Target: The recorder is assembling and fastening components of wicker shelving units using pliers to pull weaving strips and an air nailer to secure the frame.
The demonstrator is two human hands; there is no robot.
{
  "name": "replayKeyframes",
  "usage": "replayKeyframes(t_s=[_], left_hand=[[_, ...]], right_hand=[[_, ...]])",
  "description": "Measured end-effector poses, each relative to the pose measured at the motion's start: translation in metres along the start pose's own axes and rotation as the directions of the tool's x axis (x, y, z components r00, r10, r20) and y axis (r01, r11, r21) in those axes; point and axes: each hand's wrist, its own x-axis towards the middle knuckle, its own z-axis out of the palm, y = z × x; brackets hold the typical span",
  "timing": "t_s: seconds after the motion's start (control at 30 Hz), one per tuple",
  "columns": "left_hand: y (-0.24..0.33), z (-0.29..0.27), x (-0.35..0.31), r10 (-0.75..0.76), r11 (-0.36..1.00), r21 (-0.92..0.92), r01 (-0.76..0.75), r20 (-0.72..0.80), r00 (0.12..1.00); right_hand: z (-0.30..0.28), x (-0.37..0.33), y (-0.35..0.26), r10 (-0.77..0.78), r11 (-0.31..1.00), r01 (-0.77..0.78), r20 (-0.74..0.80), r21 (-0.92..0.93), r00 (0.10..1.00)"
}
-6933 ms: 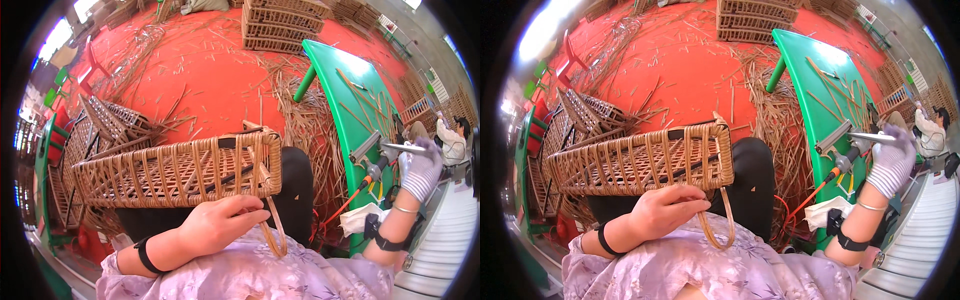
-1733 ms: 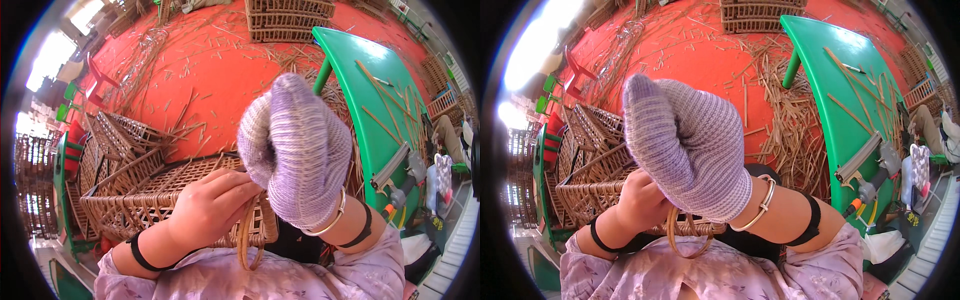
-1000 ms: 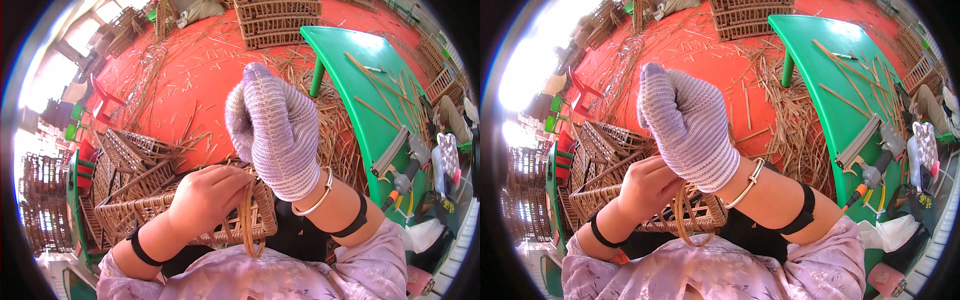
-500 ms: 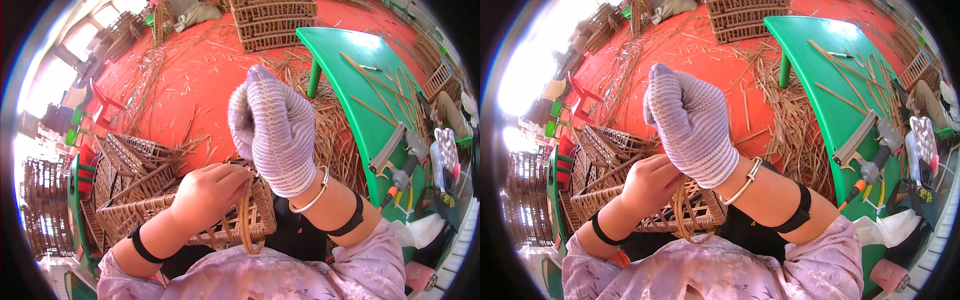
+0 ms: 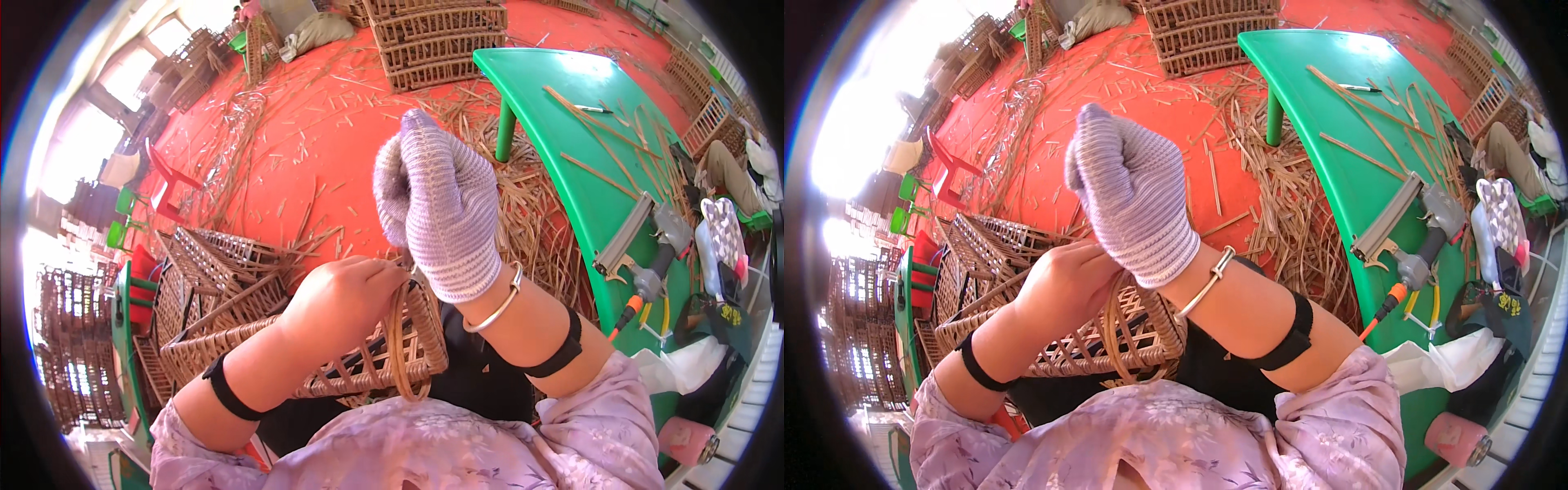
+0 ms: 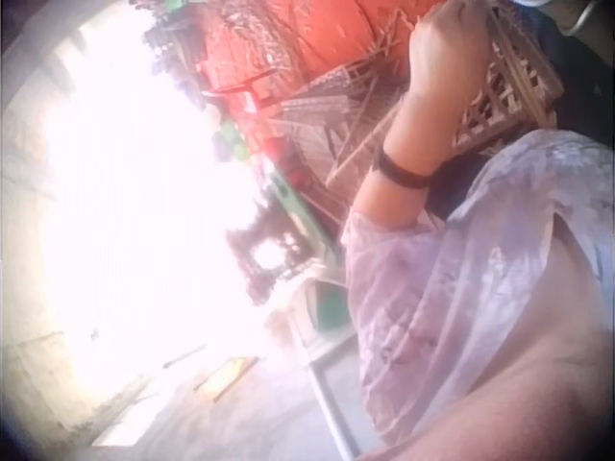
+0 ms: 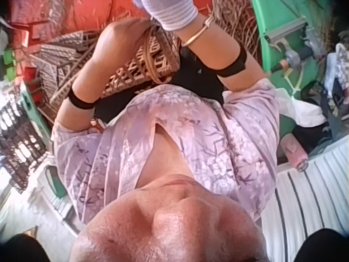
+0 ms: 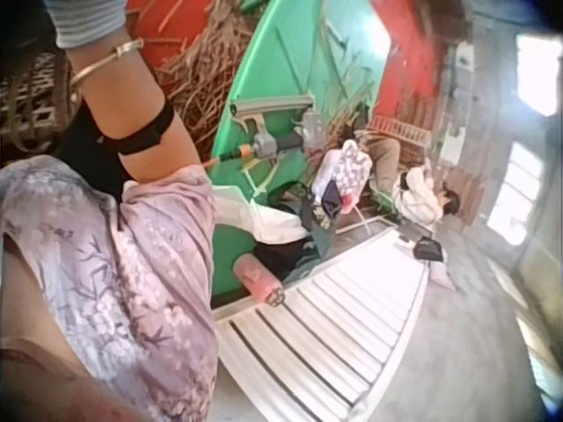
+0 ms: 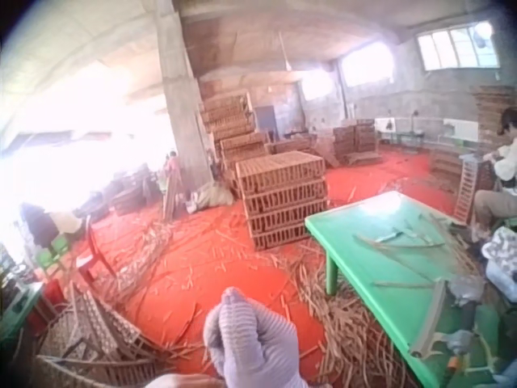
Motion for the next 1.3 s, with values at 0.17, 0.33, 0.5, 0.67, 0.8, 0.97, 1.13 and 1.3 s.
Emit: replayKeyframes(t_s=[0.17, 0.33, 0.5, 0.67, 0.8, 0.97, 1.13, 1.3], left_hand=[[0.003, -0.005, 0.004, -0.102, 0.994, -0.039, 0.105, 0.078, 0.992], [0.005, -0.001, 0.005, -0.125, 0.991, 0.070, 0.117, 0.129, 0.984], [0.005, 0.011, -0.014, -0.156, 0.982, 0.113, 0.150, 0.040, 0.987], [0.011, 0.010, -0.020, -0.155, 0.987, -0.072, 0.144, -0.177, 0.972], [0.005, 0.015, -0.017, -0.084, 0.996, 0.007, 0.086, -0.153, 0.985], [0.002, 0.016, -0.012, -0.076, 0.990, 0.116, 0.084, -0.076, 0.994], [0.005, 0.010, -0.011, -0.110, 0.989, 0.103, 0.106, 0.035, 0.993], [0.004, 0.008, -0.080, -0.119, 0.992, 0.016, 0.126, -0.225, 0.967]], right_hand=[[-0.004, -0.015, -0.019, 0.011, 0.999, -0.014, -0.093, -0.033, 0.996], [-0.057, -0.039, -0.138, -0.443, 0.869, 0.431, -0.005, 0.243, 0.897], [-0.090, -0.052, -0.171, -0.512, 0.859, 0.504, -0.156, -0.093, 0.844], [-0.150, -0.098, -0.191, -0.436, 0.896, 0.345, -0.409, -0.278, 0.802], [-0.163, -0.116, -0.204, -0.447, 0.886, 0.264, -0.549, -0.382, 0.706], [-0.160, -0.102, -0.203, -0.507, 0.852, 0.239, -0.621, -0.465, 0.598], [-0.233, -0.092, -0.181, -0.723, 0.440, 0.102, -0.284, -0.892, 0.630], [-0.316, -0.087, -0.141, -0.435, -0.456, -0.008, 0.215, -0.890, 0.874]])
